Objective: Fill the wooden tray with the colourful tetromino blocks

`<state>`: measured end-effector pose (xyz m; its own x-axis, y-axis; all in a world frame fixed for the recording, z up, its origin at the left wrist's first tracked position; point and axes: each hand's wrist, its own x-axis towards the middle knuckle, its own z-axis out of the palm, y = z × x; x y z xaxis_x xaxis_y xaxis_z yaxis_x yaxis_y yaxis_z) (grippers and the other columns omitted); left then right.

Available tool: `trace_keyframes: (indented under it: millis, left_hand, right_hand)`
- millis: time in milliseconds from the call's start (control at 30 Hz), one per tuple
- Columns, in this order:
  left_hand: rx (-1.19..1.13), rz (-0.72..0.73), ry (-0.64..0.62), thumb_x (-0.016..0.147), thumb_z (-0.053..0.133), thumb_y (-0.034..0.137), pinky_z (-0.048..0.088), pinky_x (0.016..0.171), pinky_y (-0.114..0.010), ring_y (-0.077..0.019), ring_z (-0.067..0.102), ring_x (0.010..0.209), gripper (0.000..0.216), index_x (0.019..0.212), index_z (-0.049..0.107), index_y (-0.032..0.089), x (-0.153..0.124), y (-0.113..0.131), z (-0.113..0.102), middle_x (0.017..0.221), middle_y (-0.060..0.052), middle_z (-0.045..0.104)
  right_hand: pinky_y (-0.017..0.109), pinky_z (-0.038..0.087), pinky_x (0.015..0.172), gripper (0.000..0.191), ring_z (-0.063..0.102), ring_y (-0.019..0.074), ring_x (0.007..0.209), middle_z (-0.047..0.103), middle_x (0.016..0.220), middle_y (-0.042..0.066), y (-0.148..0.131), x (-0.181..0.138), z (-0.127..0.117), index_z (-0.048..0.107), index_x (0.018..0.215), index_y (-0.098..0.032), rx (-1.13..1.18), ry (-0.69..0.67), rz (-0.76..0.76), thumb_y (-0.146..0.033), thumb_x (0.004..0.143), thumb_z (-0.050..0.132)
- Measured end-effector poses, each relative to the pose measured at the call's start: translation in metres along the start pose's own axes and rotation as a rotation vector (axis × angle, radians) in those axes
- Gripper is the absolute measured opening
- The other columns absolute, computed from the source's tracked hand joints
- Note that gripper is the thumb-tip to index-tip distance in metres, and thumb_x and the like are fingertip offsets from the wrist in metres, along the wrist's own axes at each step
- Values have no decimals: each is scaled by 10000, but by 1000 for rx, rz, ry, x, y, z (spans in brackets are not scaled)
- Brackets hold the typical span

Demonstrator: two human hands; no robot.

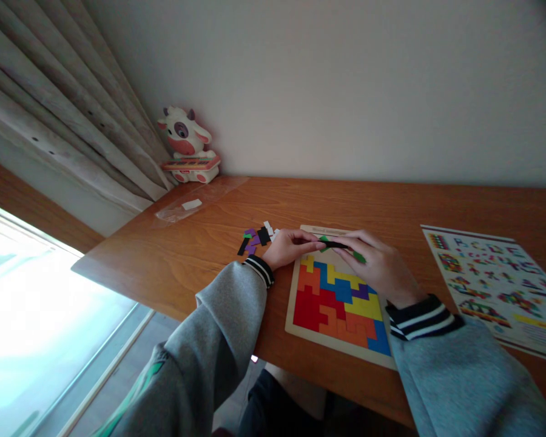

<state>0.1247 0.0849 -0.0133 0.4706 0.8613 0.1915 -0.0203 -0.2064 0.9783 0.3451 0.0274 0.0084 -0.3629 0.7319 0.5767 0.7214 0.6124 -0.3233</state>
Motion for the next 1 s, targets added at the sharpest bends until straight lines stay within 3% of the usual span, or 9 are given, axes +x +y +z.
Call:
trace_keyframes:
  millis: [167,333,467,633,833,1000]
  left_hand:
    - [12,35,-48,740,780,461,528,892,-345,-197,682,935,365,920,769,144,-1,4,-1,1027,-85,749]
    - [33,40,-32,794,734,484,540,790,-312,-175,682,819,386,953,766,133,-1,1,-4,930,-86,752]
    - [130,137,79,832,710,447,530,891,-341,-207,683,958,331,954,768,145,0,1,-8,1035,-107,742]
    - [299,204,183,853,697,381,522,943,-353,-209,681,993,262,975,767,159,1,-1,-11,1040,-106,738]
    - [549,279,66,895,649,319,537,881,-314,-191,680,955,211,993,764,172,-2,-5,-15,1047,-93,725]
    - [719,332,-26,925,589,285,537,901,-306,-178,681,955,210,1002,760,191,-1,-3,-16,1072,-78,719]
  right_hand:
    - [410,538,889,286,656,247,981,680,1060,95,4,-3,1,685,1173,-226,-49,17,9,-330,975,507]
    - [409,544,867,313,664,248,952,677,1058,89,5,-4,2,671,1214,-260,-54,61,69,-365,976,497]
    - [402,558,800,359,678,249,897,686,1052,100,10,-3,0,668,1236,-243,-48,104,151,-410,976,484]
    - [419,564,766,361,694,268,891,719,1065,111,19,-4,-1,670,1224,-233,-51,13,174,-400,969,478]
    - [457,564,790,319,699,287,914,732,1084,112,23,-6,4,652,1177,-205,-102,-7,215,-369,948,503]
    - [465,553,834,272,675,298,968,713,1058,119,25,-6,4,697,1087,-185,-170,-54,151,-308,942,503]
